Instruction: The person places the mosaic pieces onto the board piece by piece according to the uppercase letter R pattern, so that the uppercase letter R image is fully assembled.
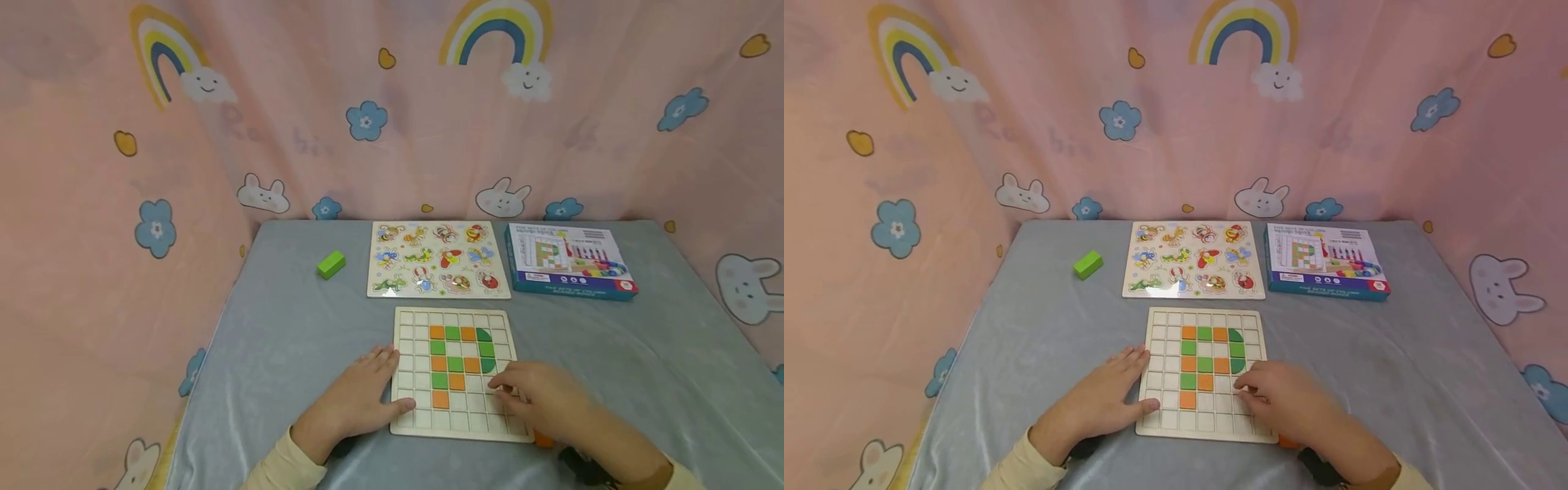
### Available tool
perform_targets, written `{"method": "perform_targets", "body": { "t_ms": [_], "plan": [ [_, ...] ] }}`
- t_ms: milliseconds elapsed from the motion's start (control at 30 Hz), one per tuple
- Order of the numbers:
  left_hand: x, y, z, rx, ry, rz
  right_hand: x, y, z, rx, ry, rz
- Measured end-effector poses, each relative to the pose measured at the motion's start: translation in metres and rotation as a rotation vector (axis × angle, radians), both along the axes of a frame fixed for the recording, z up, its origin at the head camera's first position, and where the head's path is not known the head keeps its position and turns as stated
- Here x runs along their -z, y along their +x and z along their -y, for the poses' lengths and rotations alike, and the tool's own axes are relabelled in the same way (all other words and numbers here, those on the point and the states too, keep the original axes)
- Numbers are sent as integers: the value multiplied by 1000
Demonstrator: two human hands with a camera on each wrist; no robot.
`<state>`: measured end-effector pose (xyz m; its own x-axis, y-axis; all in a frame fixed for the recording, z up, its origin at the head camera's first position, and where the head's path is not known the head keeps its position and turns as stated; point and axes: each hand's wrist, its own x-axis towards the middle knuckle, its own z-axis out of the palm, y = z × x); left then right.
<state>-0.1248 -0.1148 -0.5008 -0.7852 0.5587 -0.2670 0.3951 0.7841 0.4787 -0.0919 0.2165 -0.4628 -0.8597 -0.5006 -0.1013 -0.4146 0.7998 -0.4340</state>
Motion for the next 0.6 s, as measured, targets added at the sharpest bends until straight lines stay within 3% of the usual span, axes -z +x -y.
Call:
{"method": "perform_targets", "body": {
  "t_ms": [133,333,600],
  "plan": [
    [-1,-1,0,-2,-2,-10,-2,5,-22,88,53,69],
    [-3,-1,0,-6,0,-8,-3,12,-47,138,117,143],
    [-3,0,-1,3,-2,-1,14,23,-65,240,242,196]
  ]
}}
